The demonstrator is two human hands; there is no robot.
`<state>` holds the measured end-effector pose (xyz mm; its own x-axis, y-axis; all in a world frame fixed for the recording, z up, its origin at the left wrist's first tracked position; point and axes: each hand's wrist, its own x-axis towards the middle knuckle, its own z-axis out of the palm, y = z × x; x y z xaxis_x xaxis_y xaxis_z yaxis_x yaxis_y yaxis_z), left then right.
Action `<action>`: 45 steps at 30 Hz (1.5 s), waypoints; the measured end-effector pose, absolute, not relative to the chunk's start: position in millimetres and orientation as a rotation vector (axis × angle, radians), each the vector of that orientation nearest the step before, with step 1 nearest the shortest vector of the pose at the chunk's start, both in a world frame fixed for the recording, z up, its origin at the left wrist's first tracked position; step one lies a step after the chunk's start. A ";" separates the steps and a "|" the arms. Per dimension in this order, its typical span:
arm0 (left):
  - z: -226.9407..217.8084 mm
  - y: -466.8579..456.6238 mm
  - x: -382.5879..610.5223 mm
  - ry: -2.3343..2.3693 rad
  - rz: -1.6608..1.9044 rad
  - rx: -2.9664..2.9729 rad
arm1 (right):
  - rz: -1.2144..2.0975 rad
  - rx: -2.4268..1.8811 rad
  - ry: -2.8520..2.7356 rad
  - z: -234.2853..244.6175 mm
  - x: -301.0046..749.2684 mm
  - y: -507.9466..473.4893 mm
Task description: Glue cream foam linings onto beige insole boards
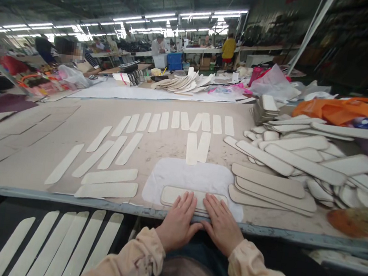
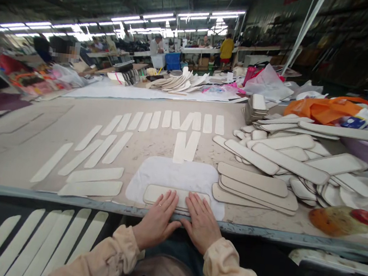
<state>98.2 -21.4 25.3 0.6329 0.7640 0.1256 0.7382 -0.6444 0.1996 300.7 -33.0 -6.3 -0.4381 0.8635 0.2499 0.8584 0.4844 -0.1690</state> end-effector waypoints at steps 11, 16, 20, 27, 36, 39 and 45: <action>8.0 1.6 18.7 1.396 0.190 2.949 | 0.124 -1.498 -2.414 1.6 300.5 -34.0; -0.1 1.5 11.9 1.361 0.233 3.014 | 0.200 -1.569 -2.364 12.5 295.6 -35.4; -2.8 0.8 14.9 1.374 0.269 3.014 | 0.210 -1.547 -2.326 18.3 265.8 -33.0; -4.8 3.4 13.3 1.345 0.292 3.043 | 0.257 -1.440 -2.356 14.3 206.8 -23.0; -0.6 2.5 13.1 1.343 0.301 2.940 | 0.142 -1.732 -2.268 7.6 299.1 -51.9; 1.6 8.5 12.1 1.358 0.308 2.816 | 0.106 -1.799 -2.143 5.5 318.5 -55.5; 12.2 32.1 16.9 1.608 0.585 2.378 | 0.096 -1.950 -1.800 2.9 323.6 -38.1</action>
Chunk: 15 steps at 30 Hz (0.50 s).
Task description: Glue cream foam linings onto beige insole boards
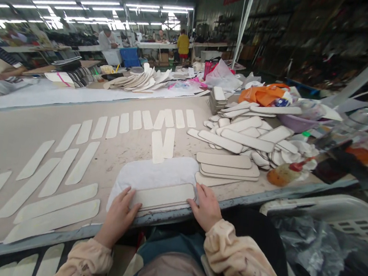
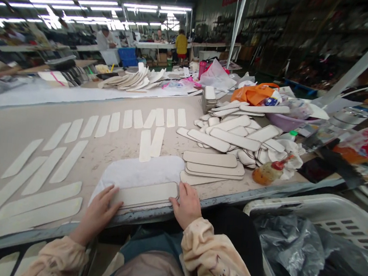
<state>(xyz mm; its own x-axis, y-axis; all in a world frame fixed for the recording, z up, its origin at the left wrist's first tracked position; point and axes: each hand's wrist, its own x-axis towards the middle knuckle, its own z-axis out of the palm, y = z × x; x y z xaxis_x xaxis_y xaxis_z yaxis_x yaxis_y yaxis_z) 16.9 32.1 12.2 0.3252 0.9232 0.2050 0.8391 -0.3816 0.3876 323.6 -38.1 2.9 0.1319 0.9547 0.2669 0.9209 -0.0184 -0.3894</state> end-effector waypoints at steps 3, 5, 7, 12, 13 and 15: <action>24.0 36.7 25.6 1.676 0.625 2.145 | 0.163 -1.945 -1.751 3.0 324.6 -32.3; 32.4 36.1 31.8 1.671 0.677 1.881 | 0.221 -1.892 -1.721 2.3 326.8 -31.7; 39.0 33.5 37.4 1.565 0.813 1.509 | 0.279 -1.827 -1.651 0.9 329.9 -32.1; 46.6 25.5 48.5 1.175 1.111 0.765 | 0.443 -1.680 -1.396 1.5 337.1 -30.9; 47.4 24.3 50.4 1.135 1.130 0.704 | 0.492 -1.654 -1.361 3.1 337.7 -30.4; 48.8 22.8 53.5 1.079 1.148 0.638 | 0.610 -1.601 -1.324 7.4 337.9 -30.1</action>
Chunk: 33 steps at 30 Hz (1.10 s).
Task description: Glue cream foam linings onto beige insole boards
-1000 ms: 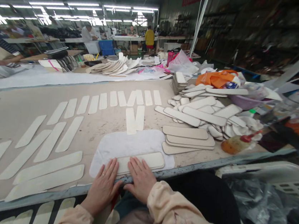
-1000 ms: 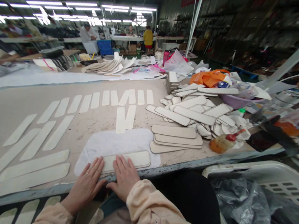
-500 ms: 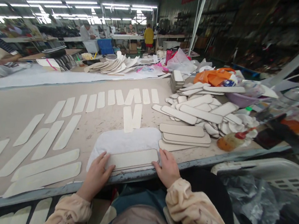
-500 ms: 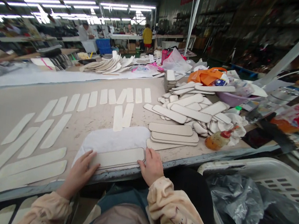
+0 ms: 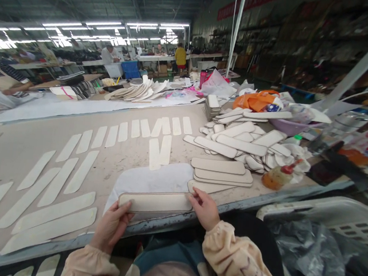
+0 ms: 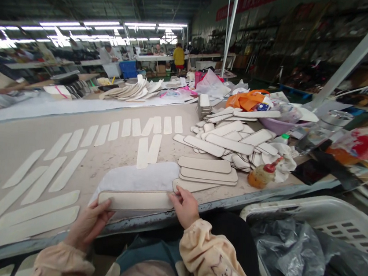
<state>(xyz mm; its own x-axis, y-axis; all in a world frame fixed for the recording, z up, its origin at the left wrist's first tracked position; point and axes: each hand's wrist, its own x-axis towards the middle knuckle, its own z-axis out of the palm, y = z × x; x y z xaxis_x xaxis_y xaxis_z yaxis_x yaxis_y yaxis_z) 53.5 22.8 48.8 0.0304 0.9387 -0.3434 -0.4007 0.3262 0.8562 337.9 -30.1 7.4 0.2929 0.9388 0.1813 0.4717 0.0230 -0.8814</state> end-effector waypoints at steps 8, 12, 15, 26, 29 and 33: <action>53.9 23.8 56.2 1.023 1.256 0.495 | 1.044 -1.488 -1.209 17.3 334.4 -40.7; 56.2 21.5 59.3 1.022 1.268 0.435 | 1.071 -1.441 -1.190 17.2 335.1 -45.8; 56.5 20.7 61.9 1.017 1.265 0.418 | 1.071 -1.412 -1.158 19.2 335.7 -47.5; 41.6 29.5 42.8 1.179 1.010 0.610 | 1.385 -1.364 -1.173 30.8 325.7 -48.7; 33.4 37.1 31.3 1.399 0.963 0.857 | 1.368 -1.363 -1.294 36.7 331.2 -44.6; 22.3 43.2 20.0 1.683 0.948 1.251 | 1.225 -1.358 -1.439 72.6 369.7 -18.3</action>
<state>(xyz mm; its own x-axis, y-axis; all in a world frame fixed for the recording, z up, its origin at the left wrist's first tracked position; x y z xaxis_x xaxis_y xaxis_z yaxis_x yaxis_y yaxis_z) 20.0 43.2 22.3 -0.1745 0.9696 -0.1714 0.3559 0.2244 0.9072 369.7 -18.3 72.6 -0.1121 0.9913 -0.0683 0.2251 -0.0416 -0.9734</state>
